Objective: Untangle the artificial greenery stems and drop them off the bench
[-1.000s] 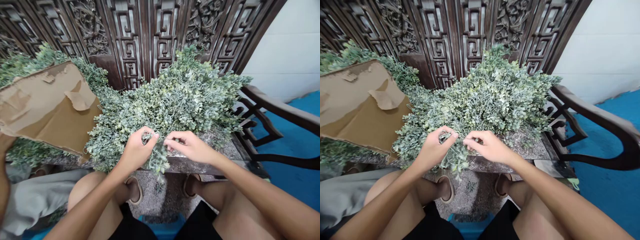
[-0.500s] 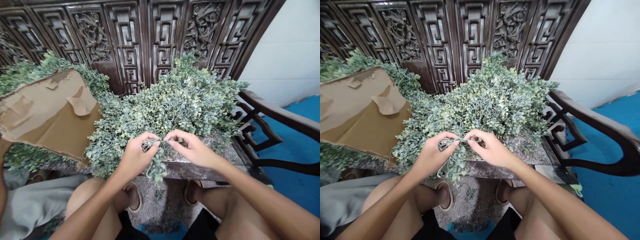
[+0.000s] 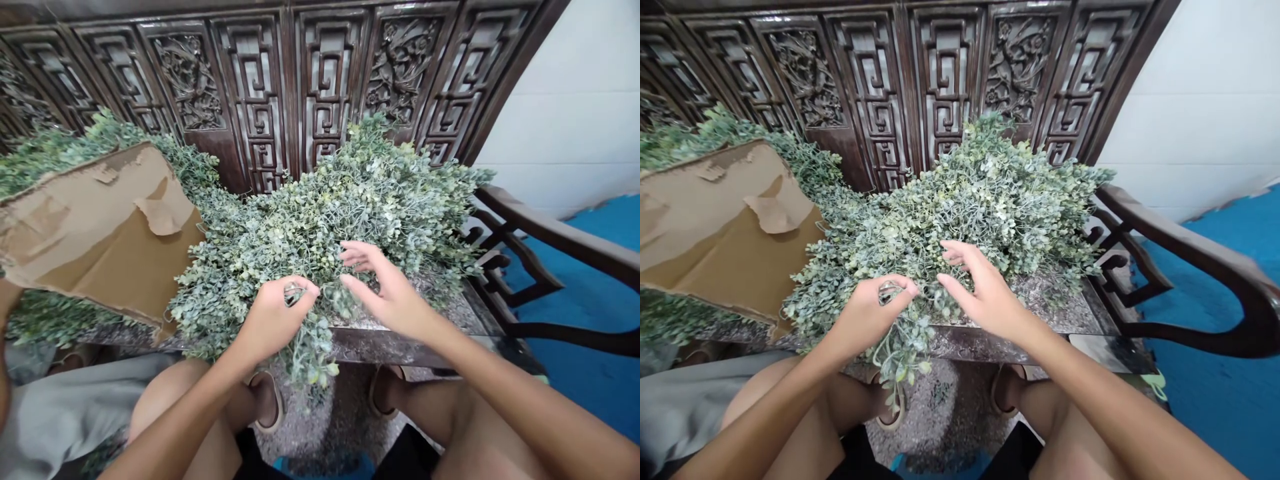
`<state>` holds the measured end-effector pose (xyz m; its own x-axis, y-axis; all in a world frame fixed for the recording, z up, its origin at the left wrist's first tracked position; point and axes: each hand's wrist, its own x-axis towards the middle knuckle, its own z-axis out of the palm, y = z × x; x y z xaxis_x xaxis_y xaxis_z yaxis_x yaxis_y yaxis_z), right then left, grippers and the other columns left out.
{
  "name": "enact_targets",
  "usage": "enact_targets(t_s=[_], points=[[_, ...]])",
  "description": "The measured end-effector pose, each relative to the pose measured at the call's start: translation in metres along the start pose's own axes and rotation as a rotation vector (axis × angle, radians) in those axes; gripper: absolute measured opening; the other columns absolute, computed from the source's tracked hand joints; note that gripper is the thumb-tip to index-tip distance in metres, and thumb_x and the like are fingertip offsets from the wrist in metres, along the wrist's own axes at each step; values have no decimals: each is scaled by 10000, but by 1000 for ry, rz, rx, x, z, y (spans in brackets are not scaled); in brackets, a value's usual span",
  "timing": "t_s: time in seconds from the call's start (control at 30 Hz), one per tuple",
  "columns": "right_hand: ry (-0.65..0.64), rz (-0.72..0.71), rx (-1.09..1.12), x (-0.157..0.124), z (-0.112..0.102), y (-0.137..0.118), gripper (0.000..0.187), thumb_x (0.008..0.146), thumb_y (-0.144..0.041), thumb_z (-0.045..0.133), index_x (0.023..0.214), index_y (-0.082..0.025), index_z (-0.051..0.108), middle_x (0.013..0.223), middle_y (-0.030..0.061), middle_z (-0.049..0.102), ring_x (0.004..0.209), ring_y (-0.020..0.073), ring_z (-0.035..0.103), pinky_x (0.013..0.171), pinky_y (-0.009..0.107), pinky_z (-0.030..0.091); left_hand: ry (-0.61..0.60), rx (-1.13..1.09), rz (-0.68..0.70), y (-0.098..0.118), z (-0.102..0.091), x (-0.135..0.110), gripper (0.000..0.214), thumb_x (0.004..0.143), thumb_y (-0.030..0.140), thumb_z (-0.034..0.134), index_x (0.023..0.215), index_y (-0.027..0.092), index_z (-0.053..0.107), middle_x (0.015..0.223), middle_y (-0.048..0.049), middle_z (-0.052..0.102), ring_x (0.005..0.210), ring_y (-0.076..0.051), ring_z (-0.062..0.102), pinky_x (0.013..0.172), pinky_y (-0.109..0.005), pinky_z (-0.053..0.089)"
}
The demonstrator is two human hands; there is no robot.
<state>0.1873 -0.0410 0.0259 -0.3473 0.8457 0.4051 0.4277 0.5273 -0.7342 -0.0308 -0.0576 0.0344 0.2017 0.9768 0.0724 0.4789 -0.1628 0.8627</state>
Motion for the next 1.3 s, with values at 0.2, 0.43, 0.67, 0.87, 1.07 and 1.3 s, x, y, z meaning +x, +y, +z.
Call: enact_targets(t_s=[0.2,0.43,0.67,0.87,1.07,1.3], points=[[238,5,86,3,-8,7,353,995,-292,524,1343,-266,468,1210,95,606,1111,231,595,985,427,488,13,-66,-32,-3,-3,1,173,888,312,564,813,210,682,921,-16,739,915,-198,657,892,-314,489],[121,-45,-57,3,-7,6,297,975,-254,543,1272,-253,537,1211,94,616,1090,241,610,950,426,511,-65,-47,60,4,-8,-2,159,901,299,550,827,212,660,901,-15,714,897,-190,630,897,-317,474],[18,-53,-46,2,-16,7,329,977,-288,545,1305,-268,545,1289,98,602,1162,262,588,989,464,500,-193,-63,153,10,-16,-7,165,947,309,500,913,213,630,952,-17,688,892,-176,616,843,-281,477],[-318,-85,52,-2,-21,2,752,860,-367,720,1514,-314,353,1461,86,520,1309,272,516,1111,505,408,-293,-25,240,9,-18,-10,237,970,364,483,942,217,666,941,-36,709,880,-196,631,839,-292,475],[-264,-131,18,0,-20,2,361,862,-339,722,1204,-242,662,1085,59,705,981,212,656,914,386,510,-276,28,239,4,-15,-9,239,980,324,473,1029,245,693,972,-8,722,924,-190,648,865,-280,462],[-299,-129,9,0,-21,0,282,875,-364,710,1115,-225,659,1082,71,677,1010,222,625,923,395,490,-278,70,196,4,-11,-7,236,964,297,480,1023,247,703,980,4,737,926,-194,660,848,-285,473]])
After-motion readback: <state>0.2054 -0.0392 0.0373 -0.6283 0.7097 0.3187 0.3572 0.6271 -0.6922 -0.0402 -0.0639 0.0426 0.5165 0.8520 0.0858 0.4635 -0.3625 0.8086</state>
